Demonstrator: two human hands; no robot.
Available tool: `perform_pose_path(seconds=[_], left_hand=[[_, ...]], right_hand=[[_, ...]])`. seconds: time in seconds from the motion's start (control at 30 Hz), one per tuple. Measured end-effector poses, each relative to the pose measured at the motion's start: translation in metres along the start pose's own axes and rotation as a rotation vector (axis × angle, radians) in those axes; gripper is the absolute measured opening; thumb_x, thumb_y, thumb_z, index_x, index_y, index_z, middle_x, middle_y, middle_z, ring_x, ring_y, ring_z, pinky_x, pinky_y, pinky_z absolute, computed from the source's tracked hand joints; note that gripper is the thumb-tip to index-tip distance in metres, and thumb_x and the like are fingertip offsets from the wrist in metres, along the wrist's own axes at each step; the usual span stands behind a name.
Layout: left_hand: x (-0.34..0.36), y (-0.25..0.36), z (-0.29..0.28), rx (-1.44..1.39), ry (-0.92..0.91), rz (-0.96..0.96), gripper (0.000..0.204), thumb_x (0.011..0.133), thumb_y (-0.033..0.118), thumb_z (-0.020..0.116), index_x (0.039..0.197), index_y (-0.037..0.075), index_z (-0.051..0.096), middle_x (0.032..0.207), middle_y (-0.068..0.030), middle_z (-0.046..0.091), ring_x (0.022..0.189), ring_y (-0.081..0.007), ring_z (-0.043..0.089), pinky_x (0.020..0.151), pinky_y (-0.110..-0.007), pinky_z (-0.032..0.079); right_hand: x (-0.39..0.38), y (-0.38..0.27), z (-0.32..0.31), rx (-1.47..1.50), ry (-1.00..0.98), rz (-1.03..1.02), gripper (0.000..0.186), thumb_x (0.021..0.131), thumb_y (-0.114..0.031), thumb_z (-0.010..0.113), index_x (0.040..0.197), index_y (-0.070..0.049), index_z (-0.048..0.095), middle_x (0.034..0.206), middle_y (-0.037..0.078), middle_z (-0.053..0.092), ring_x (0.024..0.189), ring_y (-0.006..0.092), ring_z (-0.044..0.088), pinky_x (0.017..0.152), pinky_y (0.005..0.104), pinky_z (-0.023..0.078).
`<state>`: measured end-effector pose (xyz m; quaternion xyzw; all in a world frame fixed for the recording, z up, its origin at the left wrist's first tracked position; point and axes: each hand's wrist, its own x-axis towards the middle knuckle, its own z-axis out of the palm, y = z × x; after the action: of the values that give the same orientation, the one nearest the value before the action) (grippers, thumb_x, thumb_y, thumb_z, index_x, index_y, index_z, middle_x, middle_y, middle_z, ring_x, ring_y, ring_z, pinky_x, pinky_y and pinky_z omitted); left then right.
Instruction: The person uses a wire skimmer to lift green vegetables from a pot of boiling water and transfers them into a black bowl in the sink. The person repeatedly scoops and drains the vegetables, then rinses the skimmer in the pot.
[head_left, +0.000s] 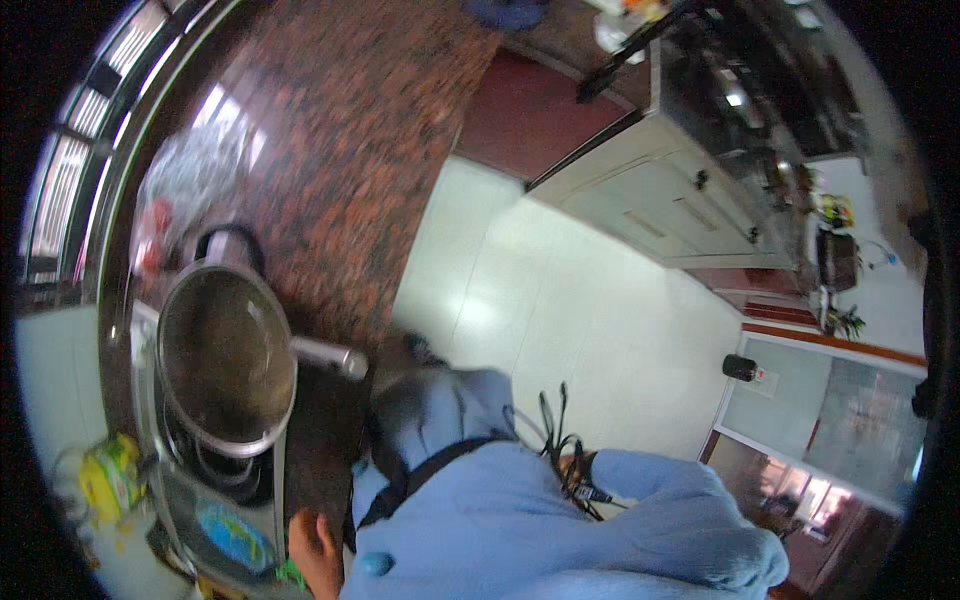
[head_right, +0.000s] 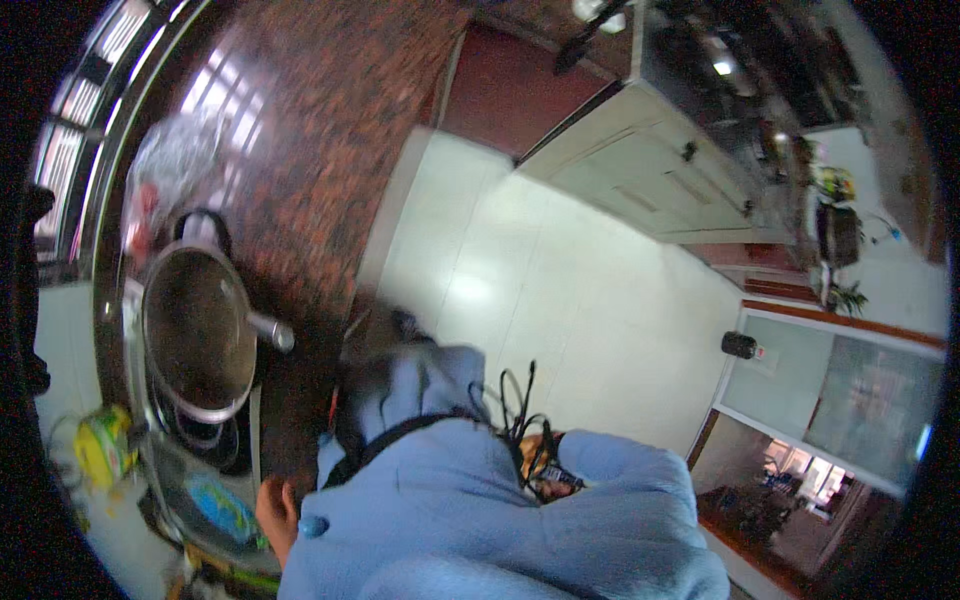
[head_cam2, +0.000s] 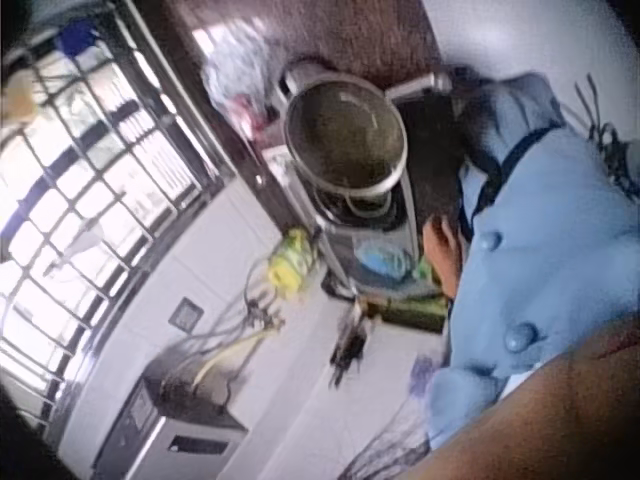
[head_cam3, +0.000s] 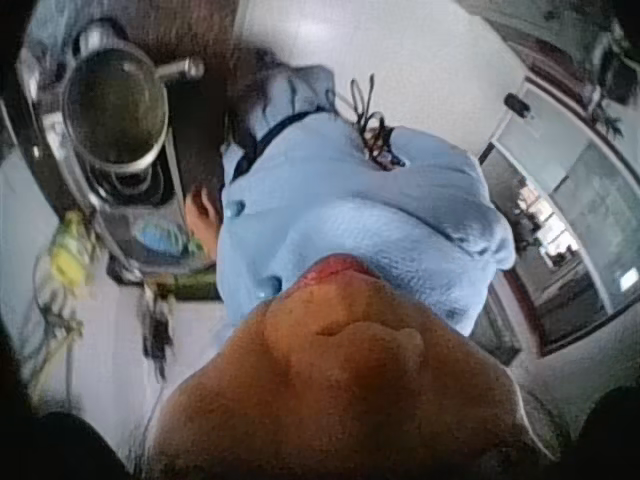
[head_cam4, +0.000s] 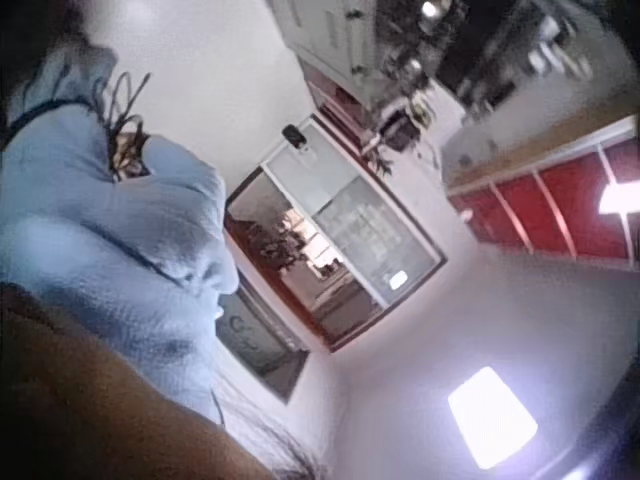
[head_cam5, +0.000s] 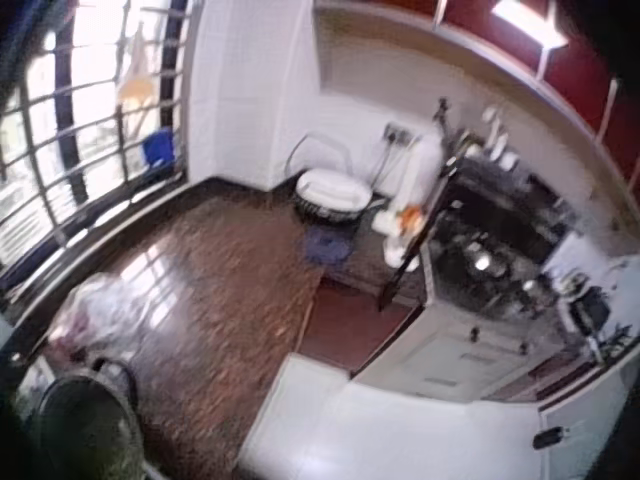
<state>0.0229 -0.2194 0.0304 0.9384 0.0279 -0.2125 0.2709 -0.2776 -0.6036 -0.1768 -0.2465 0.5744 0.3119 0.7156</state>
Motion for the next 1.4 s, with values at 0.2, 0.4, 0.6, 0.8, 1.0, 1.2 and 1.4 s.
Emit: perform_pose_path(seconds=[0.2,0.4,0.6,0.8,1.0,1.2,1.4], left_hand=[[0.016,-0.01,0.002,0.16,0.038,0.19,0.017,0.089,0.01,0.056,0.1,-0.003,0.056,0.088,-0.0209,0.06,0.078,-0.0328,0.061,0.069,-0.038,0.049],[0.024,-0.005,0.005,0.095,0.073,0.239,0.016,0.089,0.01,0.055,0.098,-0.003,0.056,0.086,-0.0215,0.059,0.077,-0.0358,0.06,0.067,-0.04,0.047],[0.025,0.004,0.002,0.213,0.109,0.255,0.017,0.089,0.011,0.055,0.099,-0.003,0.056,0.088,-0.0212,0.059,0.08,-0.0383,0.057,0.071,-0.043,0.046],[0.032,0.02,0.002,0.074,0.214,0.277,0.021,0.084,0.013,0.059,0.099,0.0,0.06,0.091,-0.0194,0.061,0.085,-0.0378,0.058,0.074,-0.042,0.045],[0.001,0.024,0.009,0.006,0.36,0.099,0.021,0.08,0.016,0.062,0.095,0.002,0.058,0.087,-0.0161,0.059,0.083,-0.0352,0.056,0.074,-0.042,0.043],[-0.009,-0.007,0.007,-0.066,0.376,0.058,0.02,0.079,0.015,0.063,0.094,0.002,0.058,0.087,-0.015,0.059,0.082,-0.0342,0.056,0.074,-0.042,0.043],[-0.004,-0.035,-0.002,-0.105,0.419,0.125,0.022,0.078,0.014,0.065,0.094,0.001,0.058,0.085,-0.0152,0.059,0.082,-0.0344,0.056,0.075,-0.041,0.043]], right_hand=[[0.024,0.01,-0.003,0.06,-0.028,-0.027,0.036,0.09,-0.032,0.049,0.104,-0.002,0.06,0.092,0.012,0.066,0.082,0.0249,0.064,0.071,0.037,0.053],[0.041,-0.013,-0.035,0.089,-0.113,-0.044,0.034,0.091,-0.03,0.049,0.104,-0.001,0.061,0.092,0.012,0.067,0.081,0.0248,0.065,0.07,0.0365,0.053],[-0.018,-0.218,0.002,-0.81,0.371,-0.647,0.029,0.092,-0.033,0.053,0.086,-0.006,0.062,0.076,0.002,0.063,0.075,0.0129,0.06,0.065,0.0263,0.049],[-0.115,-0.288,0.235,-0.761,-0.503,-1.026,0.04,0.093,-0.013,0.052,0.13,-0.005,0.04,0.102,0.012,0.06,0.093,0.0179,0.061,0.086,0.0328,0.048],[-0.14,-0.27,0.34,-0.622,-0.726,-0.985,0.083,0.081,-0.004,0.064,0.146,-0.01,0.013,0.101,0.014,0.06,0.086,0.0216,0.063,0.077,0.038,0.053],[-0.15,-0.259,0.381,-0.701,-0.525,-1.081,0.051,0.088,-0.015,0.06,0.133,-0.001,0.039,0.09,0.013,0.061,0.072,0.0162,0.062,0.063,0.0321,0.056],[-0.192,-0.256,0.414,-1.257,-0.39,-1.474,0.028,0.091,-0.016,0.055,0.113,0.001,0.058,0.077,0.007,0.061,0.058,0.0124,0.057,0.057,0.0264,0.05]])
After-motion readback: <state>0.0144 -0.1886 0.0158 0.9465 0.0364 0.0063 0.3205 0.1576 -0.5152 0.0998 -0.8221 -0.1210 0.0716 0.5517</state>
